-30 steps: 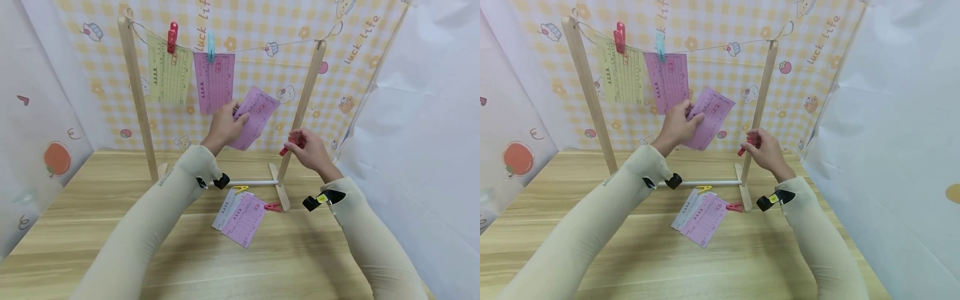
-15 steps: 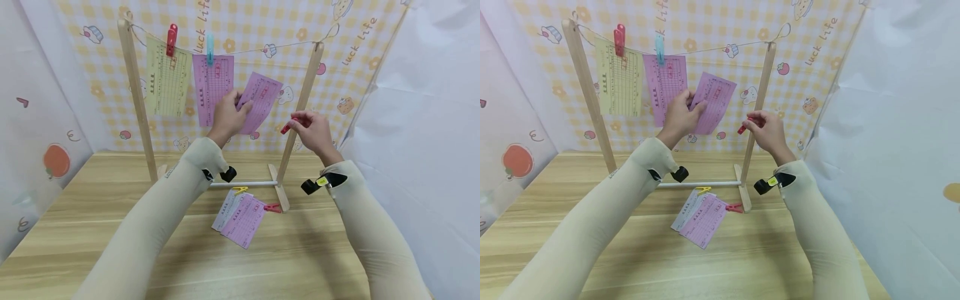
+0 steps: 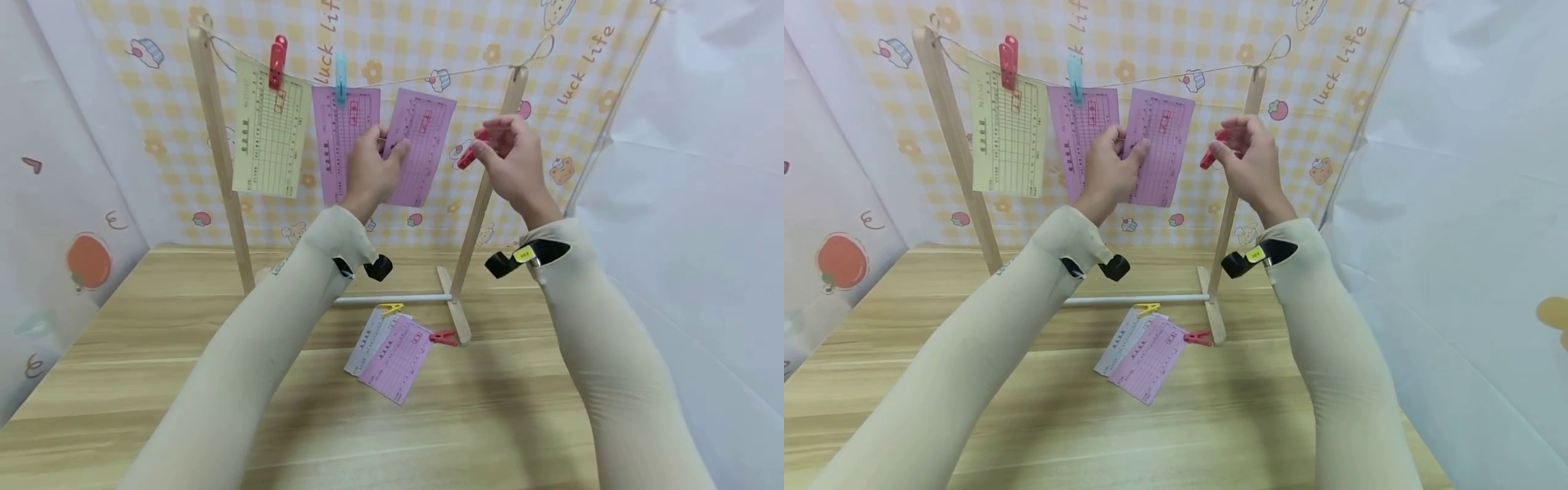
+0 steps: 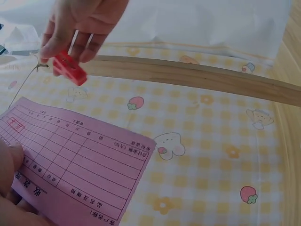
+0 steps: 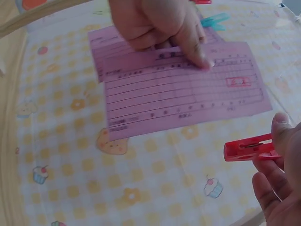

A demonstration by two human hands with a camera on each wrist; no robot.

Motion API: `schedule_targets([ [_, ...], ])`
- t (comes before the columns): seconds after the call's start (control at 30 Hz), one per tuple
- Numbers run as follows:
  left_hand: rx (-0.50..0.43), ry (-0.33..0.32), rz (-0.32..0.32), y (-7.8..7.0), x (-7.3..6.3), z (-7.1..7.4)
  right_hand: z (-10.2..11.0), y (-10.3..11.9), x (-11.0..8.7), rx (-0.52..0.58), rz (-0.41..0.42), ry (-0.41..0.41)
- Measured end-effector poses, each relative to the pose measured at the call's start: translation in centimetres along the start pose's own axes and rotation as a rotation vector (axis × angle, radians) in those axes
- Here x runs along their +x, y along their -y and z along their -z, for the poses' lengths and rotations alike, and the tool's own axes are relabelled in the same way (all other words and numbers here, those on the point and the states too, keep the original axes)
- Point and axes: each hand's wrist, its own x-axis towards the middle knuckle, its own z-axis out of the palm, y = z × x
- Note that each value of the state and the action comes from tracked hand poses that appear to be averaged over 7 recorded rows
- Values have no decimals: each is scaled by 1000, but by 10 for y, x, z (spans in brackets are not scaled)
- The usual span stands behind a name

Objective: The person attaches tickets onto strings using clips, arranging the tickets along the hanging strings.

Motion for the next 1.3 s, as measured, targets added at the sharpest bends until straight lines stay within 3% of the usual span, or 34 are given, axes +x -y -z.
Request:
schedule_targets([
  [0.3,-156,-29,-70,5,13,1,-15,46,21,53,170,-95],
  [0.5,-243,-37,-8,4,17,2,-29,75,34,49,251,-99],
  [0.67,-264,-45,31,5,22,3,-41,89,47,2,292,-117],
  [0.97,-306,-42,45,6,26,1,-53,102,66,-63,301,-66],
  [1.3,-339,-36,75,8,30,-1,-58,97,80,-139,260,-24],
])
